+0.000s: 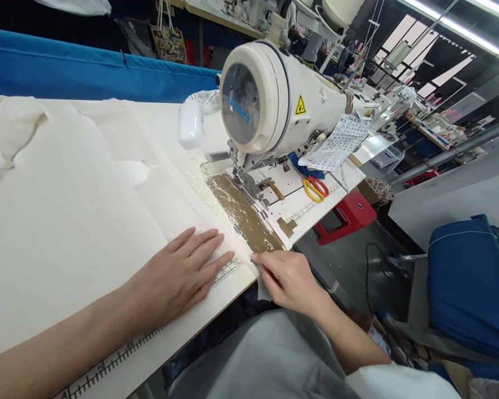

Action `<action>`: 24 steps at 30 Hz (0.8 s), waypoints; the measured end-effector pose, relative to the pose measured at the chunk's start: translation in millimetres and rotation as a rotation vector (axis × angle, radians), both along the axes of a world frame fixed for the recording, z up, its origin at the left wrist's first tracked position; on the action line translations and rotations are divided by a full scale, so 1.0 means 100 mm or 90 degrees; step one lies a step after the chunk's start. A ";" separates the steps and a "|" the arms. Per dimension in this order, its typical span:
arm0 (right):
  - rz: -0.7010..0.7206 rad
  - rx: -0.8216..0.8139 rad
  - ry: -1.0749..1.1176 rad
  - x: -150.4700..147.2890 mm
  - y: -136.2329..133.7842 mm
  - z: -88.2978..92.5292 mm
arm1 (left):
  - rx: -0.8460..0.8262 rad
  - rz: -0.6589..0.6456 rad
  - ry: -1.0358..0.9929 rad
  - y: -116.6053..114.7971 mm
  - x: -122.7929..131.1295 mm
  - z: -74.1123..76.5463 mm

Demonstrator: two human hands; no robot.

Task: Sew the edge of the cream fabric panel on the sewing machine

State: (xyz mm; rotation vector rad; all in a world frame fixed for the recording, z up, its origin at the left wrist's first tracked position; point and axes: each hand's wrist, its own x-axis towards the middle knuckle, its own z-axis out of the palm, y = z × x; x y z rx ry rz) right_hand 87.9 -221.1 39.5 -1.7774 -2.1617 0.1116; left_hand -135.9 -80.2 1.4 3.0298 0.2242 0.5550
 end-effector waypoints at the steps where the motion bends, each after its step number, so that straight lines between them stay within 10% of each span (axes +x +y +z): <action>1: -0.002 -0.015 0.009 0.02 -0.02 0.02 | 0.003 -0.002 -0.004 0.00 0.00 0.01; 24: -0.042 0.038 0.011 -0.24 0.43 -0.18 | 0.004 0.002 -0.032 -0.02 0.04 0.06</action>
